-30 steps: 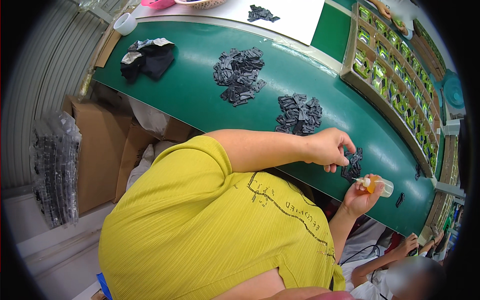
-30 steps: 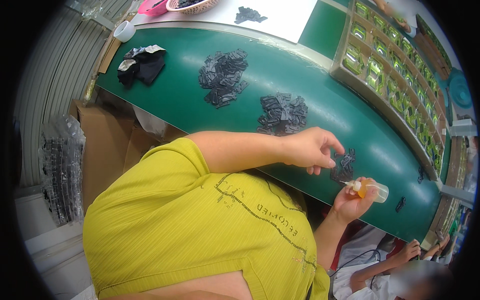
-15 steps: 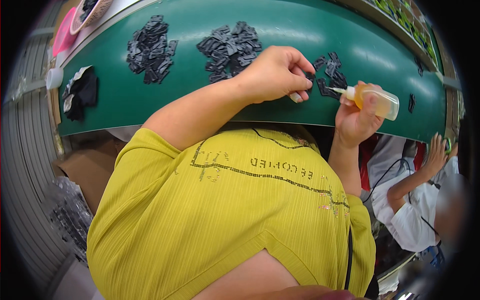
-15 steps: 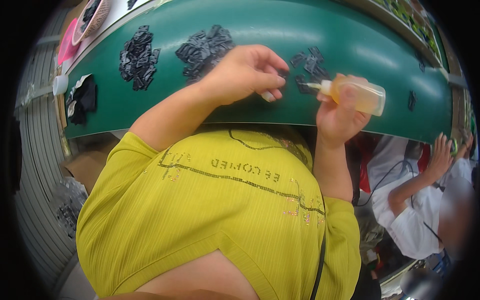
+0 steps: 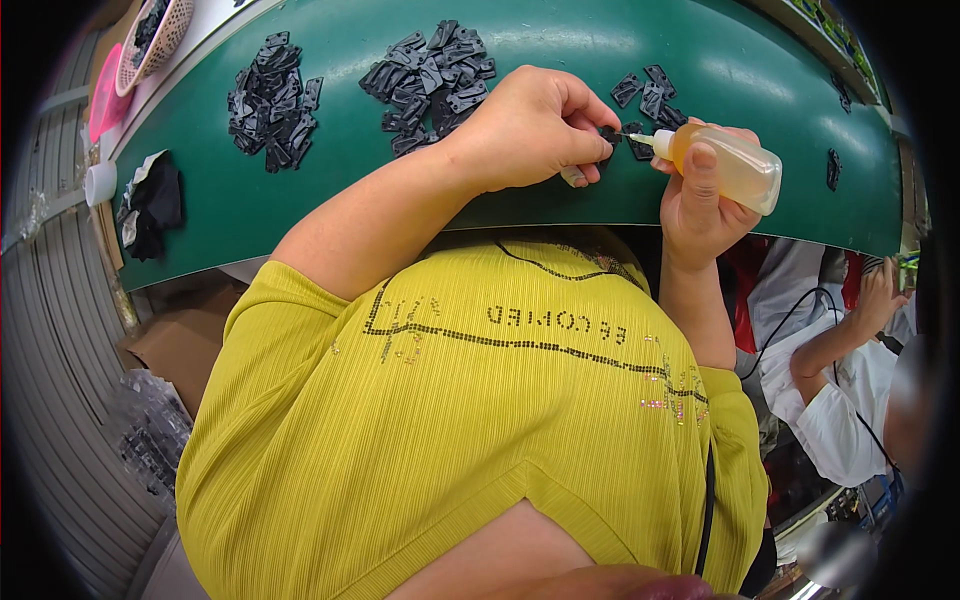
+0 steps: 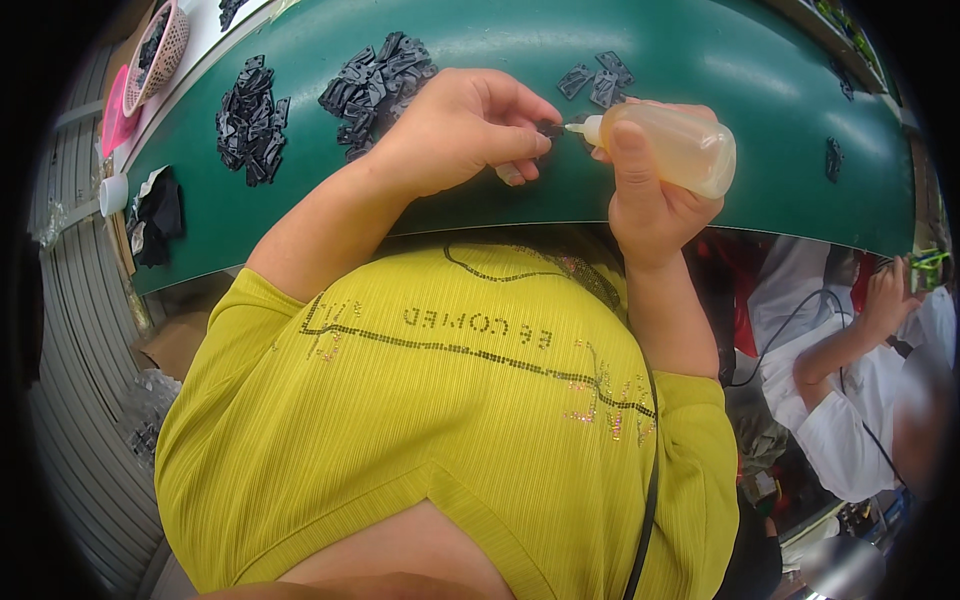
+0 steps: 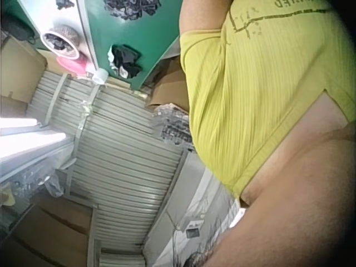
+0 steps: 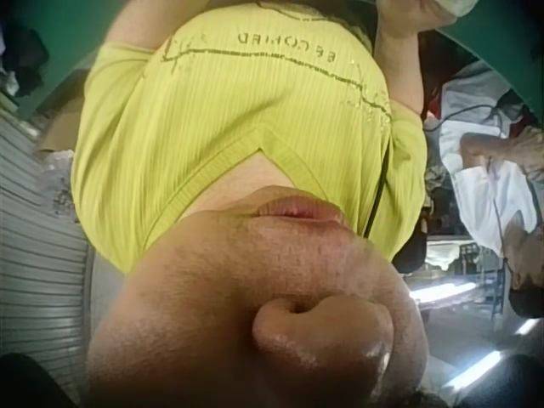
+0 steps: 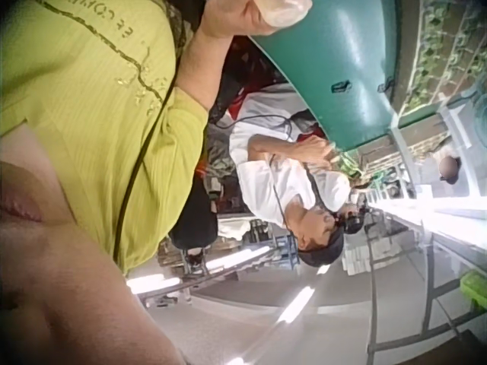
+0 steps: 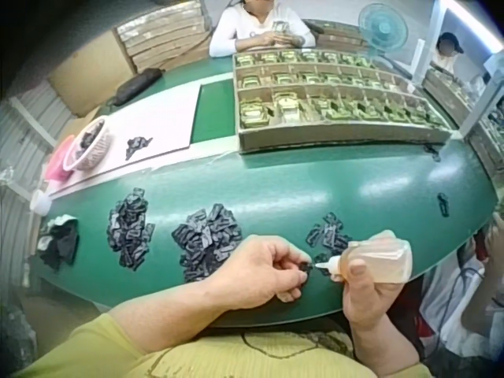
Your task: Applying glue from a small plastic bottle to small black plastic components at a workstation.
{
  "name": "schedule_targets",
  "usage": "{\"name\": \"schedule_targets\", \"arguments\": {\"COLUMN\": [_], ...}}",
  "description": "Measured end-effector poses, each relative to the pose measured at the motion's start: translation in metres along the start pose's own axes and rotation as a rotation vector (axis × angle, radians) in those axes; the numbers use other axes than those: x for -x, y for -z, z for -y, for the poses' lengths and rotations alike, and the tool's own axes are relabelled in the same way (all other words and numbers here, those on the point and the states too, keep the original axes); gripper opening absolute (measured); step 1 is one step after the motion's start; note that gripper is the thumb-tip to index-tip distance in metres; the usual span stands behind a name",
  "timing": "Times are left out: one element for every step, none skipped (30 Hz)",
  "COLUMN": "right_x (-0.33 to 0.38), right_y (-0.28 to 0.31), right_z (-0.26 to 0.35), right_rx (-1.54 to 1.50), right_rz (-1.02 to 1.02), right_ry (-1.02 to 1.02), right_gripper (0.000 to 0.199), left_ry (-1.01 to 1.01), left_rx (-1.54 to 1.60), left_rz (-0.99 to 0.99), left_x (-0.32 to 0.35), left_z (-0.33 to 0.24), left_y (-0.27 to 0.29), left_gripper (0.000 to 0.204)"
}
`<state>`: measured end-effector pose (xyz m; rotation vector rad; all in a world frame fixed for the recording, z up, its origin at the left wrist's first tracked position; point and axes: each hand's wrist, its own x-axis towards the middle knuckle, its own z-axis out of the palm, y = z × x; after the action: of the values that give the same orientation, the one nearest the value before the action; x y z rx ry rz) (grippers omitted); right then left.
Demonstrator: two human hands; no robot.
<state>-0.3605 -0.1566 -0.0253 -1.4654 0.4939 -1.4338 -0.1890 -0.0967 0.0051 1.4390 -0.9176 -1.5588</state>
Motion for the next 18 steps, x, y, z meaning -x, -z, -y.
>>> {"name": "schedule_targets", "arguments": {"right_x": [-0.0003,-0.0005,-0.0007,-0.0013,-0.0016,-0.0014,-0.0011,-0.0010,-0.0011,-0.0013,-0.0018,-0.0028,-0.0033,-0.0034,-0.0031,-0.0031,-0.0031,-0.0030], "right_y": [-0.0008,-0.0013,-0.0008,0.0000,0.0003,-0.0005,-0.0023,-0.0036,-0.0039,-0.0040,-0.0043,-0.0049,-0.0040,-0.0033,-0.0029,-0.0025,-0.0019,-0.0011], "right_z": [0.0006,0.0011,0.0010,0.0004,0.0001,0.0005,0.0009,0.0014,0.0025,0.0038,0.0043,0.0038,0.0038,0.0037,0.0031,0.0020,0.0009,-0.0004], "right_rx": [0.004,0.007,0.008,0.017,0.026,0.025,0.014,0.003,0.000,0.014,0.028,0.025,0.042,0.060,0.062,0.056,0.050,0.053], "right_rz": [0.002,0.004,0.004,0.026,0.050,0.051,0.038,0.025,0.027,0.028,0.030,0.030,0.048,0.066,0.065,0.057,0.050,0.049], "right_ry": [-0.008,-0.017,-0.018,-0.007,0.004,0.003,-0.010,-0.022,-0.022,-0.023,-0.024,-0.025,-0.016,-0.007,-0.009,-0.007,-0.005,-0.005], "right_gripper": [0.013,0.012,0.012,0.012,0.012,0.012,0.011,0.011,0.011,0.011,0.010,0.010,0.010,0.011,0.011,0.010,0.010,0.010], "left_ry": [-0.003,-0.005,-0.004,-0.007,-0.011,-0.010,-0.008,-0.005,-0.004,-0.003,-0.002,-0.001,-0.003,-0.005,-0.003,-0.012,-0.020,-0.020], "left_rx": [-0.005,-0.011,-0.010,-0.014,-0.017,-0.017,-0.024,-0.032,-0.033,-0.041,-0.049,-0.050,-0.049,-0.047,-0.047,-0.049,-0.051,-0.050], "left_rz": [0.002,0.004,0.004,0.003,0.002,0.000,0.001,0.001,-0.002,0.007,0.015,0.013,0.013,0.014,0.016,0.012,0.009,0.012], "left_x": [-0.0006,-0.0010,-0.0010,-0.0007,-0.0004,-0.0001,-0.0002,-0.0003,-0.0008,-0.0013,-0.0016,-0.0015,-0.0014,-0.0012,-0.0009,-0.0007,-0.0006,-0.0004], "left_z": [0.0008,0.0015,0.0013,0.0006,0.0001,0.0001,-0.0001,-0.0003,-0.0003,-0.0001,0.0000,-0.0004,-0.0007,-0.0009,-0.0009,-0.0008,-0.0005,0.0001], "left_y": [0.0003,0.0005,0.0005,0.0007,0.0008,0.0006,0.0009,0.0011,0.0008,0.0008,0.0011,0.0019,0.0010,0.0003,0.0000,0.0003,0.0006,0.0011], "left_gripper": [0.025,0.025,0.025,0.025,0.025,0.025,0.025,0.025,0.025,0.024,0.024,0.024,0.024,0.024,0.024,0.024,0.024,0.024]}}
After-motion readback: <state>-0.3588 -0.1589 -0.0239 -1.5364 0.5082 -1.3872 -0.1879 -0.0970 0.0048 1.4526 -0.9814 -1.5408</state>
